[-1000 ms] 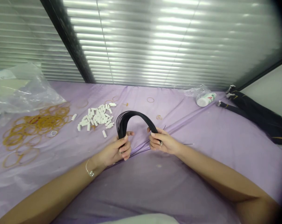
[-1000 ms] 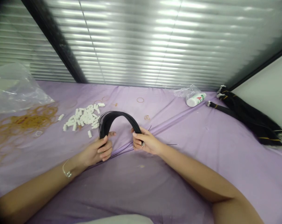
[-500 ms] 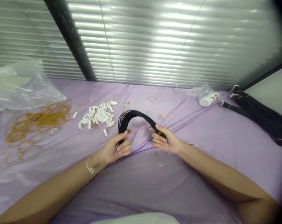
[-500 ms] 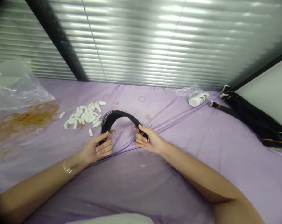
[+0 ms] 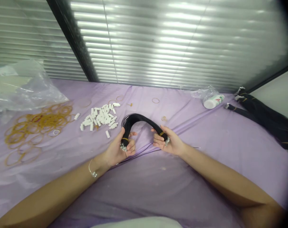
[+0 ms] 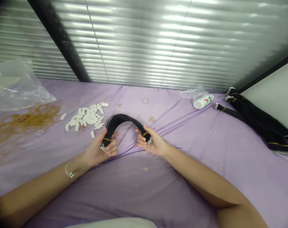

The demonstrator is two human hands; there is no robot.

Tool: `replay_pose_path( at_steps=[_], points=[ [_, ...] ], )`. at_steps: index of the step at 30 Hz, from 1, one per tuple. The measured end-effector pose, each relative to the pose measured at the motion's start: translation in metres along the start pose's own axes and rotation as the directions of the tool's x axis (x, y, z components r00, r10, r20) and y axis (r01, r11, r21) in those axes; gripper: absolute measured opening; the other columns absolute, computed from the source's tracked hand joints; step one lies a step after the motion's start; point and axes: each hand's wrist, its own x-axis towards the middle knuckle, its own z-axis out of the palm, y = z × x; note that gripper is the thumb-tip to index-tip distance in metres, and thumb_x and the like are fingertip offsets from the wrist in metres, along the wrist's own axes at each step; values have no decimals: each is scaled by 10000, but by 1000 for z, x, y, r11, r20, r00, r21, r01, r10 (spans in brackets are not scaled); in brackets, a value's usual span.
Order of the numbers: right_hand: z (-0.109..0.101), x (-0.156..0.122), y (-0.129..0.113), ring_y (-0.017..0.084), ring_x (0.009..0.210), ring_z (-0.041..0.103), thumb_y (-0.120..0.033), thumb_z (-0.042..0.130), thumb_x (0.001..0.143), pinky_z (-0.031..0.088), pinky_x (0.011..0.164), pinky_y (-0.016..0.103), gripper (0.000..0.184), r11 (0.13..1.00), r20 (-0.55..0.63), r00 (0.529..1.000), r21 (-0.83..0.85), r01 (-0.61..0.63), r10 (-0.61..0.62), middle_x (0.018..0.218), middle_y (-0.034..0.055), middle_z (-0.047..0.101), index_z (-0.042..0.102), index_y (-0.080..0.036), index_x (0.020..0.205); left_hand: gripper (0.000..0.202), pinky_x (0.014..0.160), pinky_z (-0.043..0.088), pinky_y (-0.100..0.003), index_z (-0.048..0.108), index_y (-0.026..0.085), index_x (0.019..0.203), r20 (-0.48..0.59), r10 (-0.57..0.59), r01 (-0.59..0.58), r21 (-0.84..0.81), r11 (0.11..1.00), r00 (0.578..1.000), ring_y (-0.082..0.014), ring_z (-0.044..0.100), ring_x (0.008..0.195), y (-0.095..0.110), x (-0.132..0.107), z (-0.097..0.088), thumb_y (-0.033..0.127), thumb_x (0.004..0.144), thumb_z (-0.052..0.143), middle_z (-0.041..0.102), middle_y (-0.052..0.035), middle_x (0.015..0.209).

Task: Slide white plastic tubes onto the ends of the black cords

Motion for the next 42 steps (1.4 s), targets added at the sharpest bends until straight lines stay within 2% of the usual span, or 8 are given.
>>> replay_pose_path(
  at_steps=[3, 8, 14, 26, 31, 37, 42],
  points=[
    [2, 1, 0, 80, 521, 348, -417, 504, 863, 424, 649, 259, 293, 1000, 3, 1000, 22, 8, -8, 565, -47, 378, 580, -136, 890, 507, 433, 385, -223, 600, 122, 901, -7, 1, -1, -35, 999, 1000, -106, 399, 387, 0, 0, 0, 510, 912, 274, 435, 11, 437],
    [3, 1, -1, 78, 530, 317, -465, 471, 869, 384, 592, 237, 359, 998, 23, 1000, 58, 5, -6, 595, -40, 348, 568, -120, 882, 499, 537, 432, -252, 588, 106, 872, -40, 2, -5, -75, 997, 999, -122, 466, 509, 0, 1, 3, 501, 912, 285, 503, -39, 599],
    [1, 2, -3, 81, 526, 283, -510, 366, 900, 349, 562, 225, 446, 997, 57, 998, 79, -1, -4, 584, -44, 307, 567, -112, 913, 466, 512, 404, -236, 576, 96, 865, -30, 2, -6, -123, 992, 1000, -104, 428, 510, 1, 2, 2, 487, 908, 327, 443, -12, 612],
    [-5, 0, -5, 61, 459, 204, -485, 442, 874, 267, 465, 203, 392, 996, 81, 997, 86, -22, 15, 568, -68, 252, 572, -118, 916, 482, 420, 288, -198, 567, 100, 843, 38, -15, 22, -195, 981, 999, -67, 299, 400, 4, 1, -4, 468, 928, 267, 287, 56, 513],
    [-4, 0, -5, 62, 460, 204, -475, 433, 877, 277, 465, 204, 387, 996, 69, 997, 86, -29, 23, 564, -68, 258, 574, -117, 915, 471, 419, 297, -202, 570, 100, 844, 36, -18, 25, -207, 978, 999, -71, 302, 402, 5, 1, -3, 463, 927, 281, 298, 53, 510],
    [3, 1, -4, 69, 511, 290, -430, 470, 868, 357, 551, 229, 329, 994, 21, 1000, 104, -13, 10, 620, -45, 323, 563, -117, 914, 437, 538, 408, -231, 567, 97, 809, -1, 10, -10, -222, 975, 1000, -104, 431, 540, 2, 5, 0, 459, 913, 345, 403, 4, 593],
    [4, 0, -5, 73, 512, 291, -430, 464, 871, 368, 564, 239, 328, 993, -7, 1000, 119, -17, 18, 629, -40, 329, 560, -118, 902, 411, 541, 413, -237, 562, 102, 807, -6, -4, 2, -236, 972, 1000, -104, 420, 533, 2, 4, -1, 450, 907, 368, 398, 5, 595]
  ],
)
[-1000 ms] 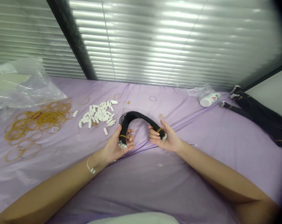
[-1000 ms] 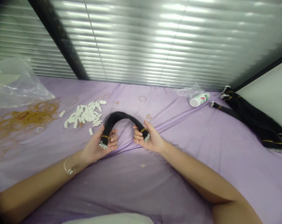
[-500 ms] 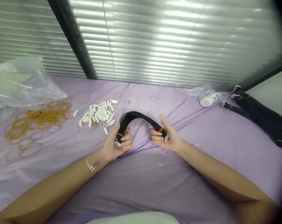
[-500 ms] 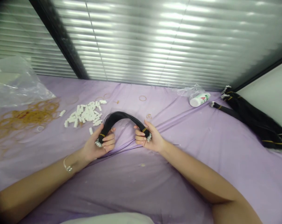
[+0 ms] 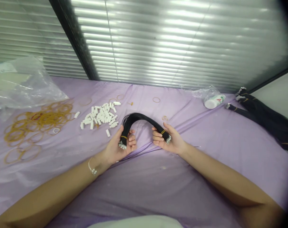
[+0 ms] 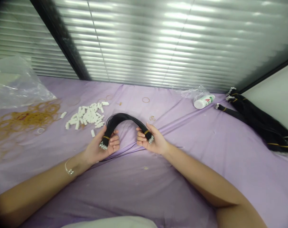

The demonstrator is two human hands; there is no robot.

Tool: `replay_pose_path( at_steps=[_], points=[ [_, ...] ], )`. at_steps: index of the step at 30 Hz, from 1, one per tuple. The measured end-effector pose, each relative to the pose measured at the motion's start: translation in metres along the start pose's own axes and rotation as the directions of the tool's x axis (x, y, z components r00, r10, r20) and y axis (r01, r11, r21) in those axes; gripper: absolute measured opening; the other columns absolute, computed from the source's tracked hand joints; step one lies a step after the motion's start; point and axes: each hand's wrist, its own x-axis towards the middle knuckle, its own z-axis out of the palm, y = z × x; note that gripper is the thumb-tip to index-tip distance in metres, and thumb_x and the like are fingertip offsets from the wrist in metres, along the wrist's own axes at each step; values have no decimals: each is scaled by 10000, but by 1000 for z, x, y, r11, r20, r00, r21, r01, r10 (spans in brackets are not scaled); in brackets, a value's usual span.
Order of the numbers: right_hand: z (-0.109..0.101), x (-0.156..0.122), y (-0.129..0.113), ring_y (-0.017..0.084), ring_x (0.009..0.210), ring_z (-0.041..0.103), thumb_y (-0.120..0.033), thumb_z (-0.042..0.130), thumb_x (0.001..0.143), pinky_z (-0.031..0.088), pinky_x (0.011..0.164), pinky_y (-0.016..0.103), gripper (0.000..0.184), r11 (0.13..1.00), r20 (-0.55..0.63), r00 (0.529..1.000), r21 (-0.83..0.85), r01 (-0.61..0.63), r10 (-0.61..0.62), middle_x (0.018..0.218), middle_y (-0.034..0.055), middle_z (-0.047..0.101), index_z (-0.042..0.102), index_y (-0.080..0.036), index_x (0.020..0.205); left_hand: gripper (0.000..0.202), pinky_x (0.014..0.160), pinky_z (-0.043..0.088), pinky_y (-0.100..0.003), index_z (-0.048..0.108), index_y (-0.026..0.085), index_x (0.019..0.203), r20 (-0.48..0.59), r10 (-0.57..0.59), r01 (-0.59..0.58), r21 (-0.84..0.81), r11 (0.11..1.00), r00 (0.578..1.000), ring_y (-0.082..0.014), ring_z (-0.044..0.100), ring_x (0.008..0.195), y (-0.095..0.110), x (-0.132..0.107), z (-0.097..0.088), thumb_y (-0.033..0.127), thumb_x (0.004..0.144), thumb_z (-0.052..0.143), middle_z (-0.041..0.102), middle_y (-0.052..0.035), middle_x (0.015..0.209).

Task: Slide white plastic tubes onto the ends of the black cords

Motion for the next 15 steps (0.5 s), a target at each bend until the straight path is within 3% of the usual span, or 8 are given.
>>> replay_pose_path(
  at_steps=[6, 15],
  points=[
    [-1, 0, -1, 71, 516, 293, -414, 418, 894, 370, 564, 229, 339, 1000, -2, 1000, 26, -4, 4, 622, -40, 318, 559, -107, 910, 399, 519, 401, -231, 553, 105, 790, -2, 2, -2, -17, 1000, 1000, -98, 404, 515, 0, 0, 1, 439, 910, 371, 371, 18, 579],
    [-2, 2, 2, 90, 582, 368, -394, 489, 856, 387, 583, 240, 290, 998, -21, 1000, 57, 10, -9, 693, -7, 382, 544, -116, 923, 410, 471, 357, -216, 551, 108, 775, -11, -15, 15, -31, 999, 1000, -83, 358, 458, 2, -1, 2, 438, 917, 353, 321, 39, 536]
  ],
)
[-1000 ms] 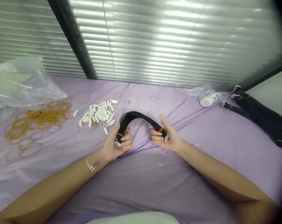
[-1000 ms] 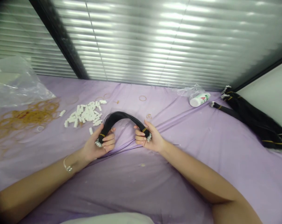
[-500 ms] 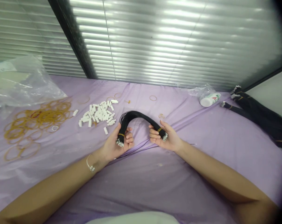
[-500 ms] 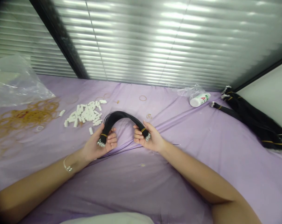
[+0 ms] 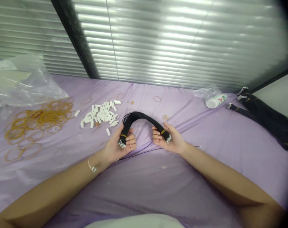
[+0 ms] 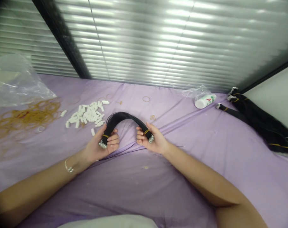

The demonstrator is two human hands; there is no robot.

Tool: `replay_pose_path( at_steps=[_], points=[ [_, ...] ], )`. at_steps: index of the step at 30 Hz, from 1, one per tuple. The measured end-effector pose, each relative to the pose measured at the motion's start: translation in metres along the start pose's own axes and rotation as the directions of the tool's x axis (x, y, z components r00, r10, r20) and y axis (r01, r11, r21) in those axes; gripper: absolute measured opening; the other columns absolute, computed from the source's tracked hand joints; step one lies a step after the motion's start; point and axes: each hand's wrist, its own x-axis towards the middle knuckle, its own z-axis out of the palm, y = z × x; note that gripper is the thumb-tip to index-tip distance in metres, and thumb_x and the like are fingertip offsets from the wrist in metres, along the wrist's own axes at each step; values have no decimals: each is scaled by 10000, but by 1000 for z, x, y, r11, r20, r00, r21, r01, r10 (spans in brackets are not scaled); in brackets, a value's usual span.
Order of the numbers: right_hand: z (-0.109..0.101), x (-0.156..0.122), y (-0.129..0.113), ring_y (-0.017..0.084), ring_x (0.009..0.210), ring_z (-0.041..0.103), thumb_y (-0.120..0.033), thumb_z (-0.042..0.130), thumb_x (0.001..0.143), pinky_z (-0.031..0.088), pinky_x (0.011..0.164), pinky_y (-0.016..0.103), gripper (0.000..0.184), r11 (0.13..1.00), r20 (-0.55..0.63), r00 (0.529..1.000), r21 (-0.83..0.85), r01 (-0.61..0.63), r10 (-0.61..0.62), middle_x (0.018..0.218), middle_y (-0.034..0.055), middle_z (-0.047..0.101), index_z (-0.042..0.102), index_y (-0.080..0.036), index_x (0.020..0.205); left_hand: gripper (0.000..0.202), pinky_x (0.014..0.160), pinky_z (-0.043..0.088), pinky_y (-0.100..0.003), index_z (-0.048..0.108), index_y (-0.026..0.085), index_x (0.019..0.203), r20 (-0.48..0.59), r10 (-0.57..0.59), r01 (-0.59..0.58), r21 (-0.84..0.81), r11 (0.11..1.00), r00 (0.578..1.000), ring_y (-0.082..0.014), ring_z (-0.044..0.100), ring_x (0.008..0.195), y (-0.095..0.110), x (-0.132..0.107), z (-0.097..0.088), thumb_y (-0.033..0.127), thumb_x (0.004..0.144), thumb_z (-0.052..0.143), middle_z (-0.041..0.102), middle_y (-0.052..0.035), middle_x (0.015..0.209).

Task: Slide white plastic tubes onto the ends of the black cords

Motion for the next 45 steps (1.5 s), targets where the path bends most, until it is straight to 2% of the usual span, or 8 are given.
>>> replay_pose_path(
  at_steps=[12, 21, 30, 37, 45],
  points=[
    [0, 0, -2, 87, 565, 351, -403, 488, 851, 384, 588, 247, 305, 1000, 3, 1000, -9, -21, 21, 663, -19, 362, 552, -114, 923, 410, 452, 339, -212, 539, 127, 764, 9, -8, 8, -25, 1000, 1000, -81, 345, 440, 1, -1, 0, 452, 913, 337, 291, 45, 536],
    [0, 0, -2, 87, 551, 347, -420, 430, 877, 376, 572, 241, 327, 1000, -6, 1000, -10, -18, 17, 648, -20, 361, 554, -120, 909, 369, 405, 315, -188, 457, 153, 676, -3, -49, 48, -62, 997, 999, -75, 318, 403, 7, -3, -1, 428, 907, 371, 256, 53, 509],
    [3, 0, -2, 89, 550, 360, -429, 409, 891, 374, 564, 229, 343, 999, -8, 1000, -28, -22, 22, 626, -21, 361, 552, -117, 882, 357, 380, 307, -181, 415, 166, 637, 19, -42, 43, -54, 998, 999, -78, 304, 383, 8, -4, 0, 400, 904, 382, 236, 59, 487],
    [2, 1, -2, 89, 557, 339, -468, 409, 878, 373, 570, 228, 397, 1000, 29, 999, -4, -20, 20, 647, -22, 335, 558, -101, 896, 352, 418, 330, -194, 435, 155, 672, 41, -30, 32, -52, 998, 999, -78, 319, 413, 6, -4, 0, 395, 916, 351, 242, 58, 513],
    [0, -1, -3, 77, 547, 290, -554, 356, 876, 320, 542, 218, 508, 999, 77, 996, -31, -36, 38, 673, -21, 328, 560, -92, 930, 335, 473, 363, -208, 451, 145, 722, 68, -28, 33, -69, 997, 997, -81, 338, 465, 3, -4, 2, 385, 924, 335, 258, 51, 555]
  ],
)
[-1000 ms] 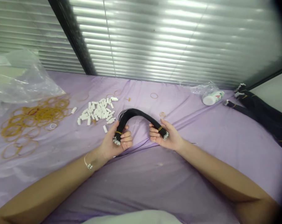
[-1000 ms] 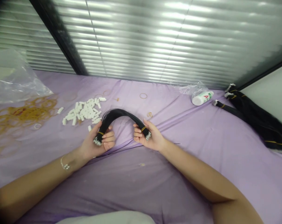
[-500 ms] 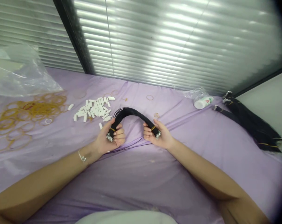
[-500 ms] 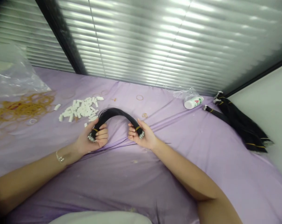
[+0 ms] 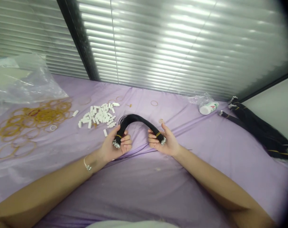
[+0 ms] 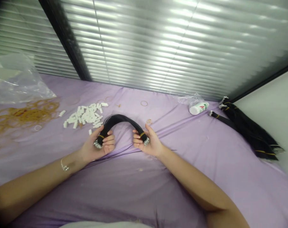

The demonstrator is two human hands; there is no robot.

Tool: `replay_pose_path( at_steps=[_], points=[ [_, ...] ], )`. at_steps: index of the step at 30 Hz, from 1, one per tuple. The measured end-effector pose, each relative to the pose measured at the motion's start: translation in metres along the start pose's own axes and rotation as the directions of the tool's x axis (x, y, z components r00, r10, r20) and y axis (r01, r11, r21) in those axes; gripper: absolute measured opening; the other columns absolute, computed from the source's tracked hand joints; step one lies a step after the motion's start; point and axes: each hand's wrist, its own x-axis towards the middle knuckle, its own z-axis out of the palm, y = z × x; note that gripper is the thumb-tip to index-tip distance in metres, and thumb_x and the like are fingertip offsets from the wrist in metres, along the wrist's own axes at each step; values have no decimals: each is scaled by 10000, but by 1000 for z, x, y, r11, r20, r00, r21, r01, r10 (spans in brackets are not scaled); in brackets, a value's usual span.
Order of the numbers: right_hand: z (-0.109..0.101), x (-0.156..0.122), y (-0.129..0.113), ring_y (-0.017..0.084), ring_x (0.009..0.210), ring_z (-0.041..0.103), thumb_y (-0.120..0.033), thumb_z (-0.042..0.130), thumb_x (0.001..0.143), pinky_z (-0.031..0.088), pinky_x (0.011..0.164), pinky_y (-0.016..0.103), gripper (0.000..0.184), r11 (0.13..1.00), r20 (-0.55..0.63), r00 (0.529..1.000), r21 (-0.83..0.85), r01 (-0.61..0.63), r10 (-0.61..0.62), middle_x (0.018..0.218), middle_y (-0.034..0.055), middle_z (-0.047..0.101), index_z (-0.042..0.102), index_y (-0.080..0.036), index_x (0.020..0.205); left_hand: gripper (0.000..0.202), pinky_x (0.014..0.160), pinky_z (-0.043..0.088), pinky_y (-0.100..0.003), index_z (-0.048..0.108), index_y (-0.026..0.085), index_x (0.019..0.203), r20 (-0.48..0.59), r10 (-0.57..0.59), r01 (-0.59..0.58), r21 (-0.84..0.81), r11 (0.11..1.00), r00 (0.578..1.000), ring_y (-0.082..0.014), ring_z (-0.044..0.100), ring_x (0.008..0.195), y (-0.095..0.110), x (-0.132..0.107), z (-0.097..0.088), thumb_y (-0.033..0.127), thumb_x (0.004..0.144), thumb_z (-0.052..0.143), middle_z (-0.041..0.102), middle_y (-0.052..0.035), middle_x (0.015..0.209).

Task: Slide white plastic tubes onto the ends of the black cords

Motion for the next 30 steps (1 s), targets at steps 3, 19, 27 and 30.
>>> replay_pose_path(
  at_steps=[3, 19, 27, 30],
  points=[
    [-1, 0, -1, 69, 529, 268, -555, 346, 883, 297, 527, 215, 509, 1000, 19, 1000, -7, -10, 10, 668, -30, 316, 561, -97, 934, 337, 478, 361, -214, 452, 143, 728, 3, 2, -2, -6, 1000, 1000, -83, 335, 472, 0, 0, -1, 388, 925, 332, 248, 52, 562],
    [-7, 0, -6, 58, 426, 175, -575, 238, 905, 235, 419, 181, 566, 998, 60, 998, -61, -31, 34, 545, -64, 253, 592, -135, 949, 339, 481, 360, -216, 462, 136, 730, 5, -6, 6, -2, 1000, 1000, -80, 331, 477, 0, 2, -2, 383, 925, 336, 238, 51, 569],
    [-11, -1, -9, 50, 391, 142, -546, 324, 896, 187, 367, 163, 476, 996, 74, 995, -71, -60, 66, 519, -74, 233, 598, -157, 911, 346, 486, 367, -222, 474, 133, 728, 0, 0, 0, 9, 1000, 1000, -80, 326, 475, -1, 2, -3, 383, 924, 337, 255, 47, 565],
    [-13, 0, -9, 50, 387, 136, -527, 343, 895, 183, 363, 166, 448, 995, 78, 994, -72, -65, 70, 518, -75, 232, 597, -159, 912, 343, 490, 367, -222, 479, 132, 730, -1, 3, -3, 12, 1000, 1000, -80, 327, 477, -1, 2, -2, 382, 922, 344, 258, 46, 567]
  ],
)
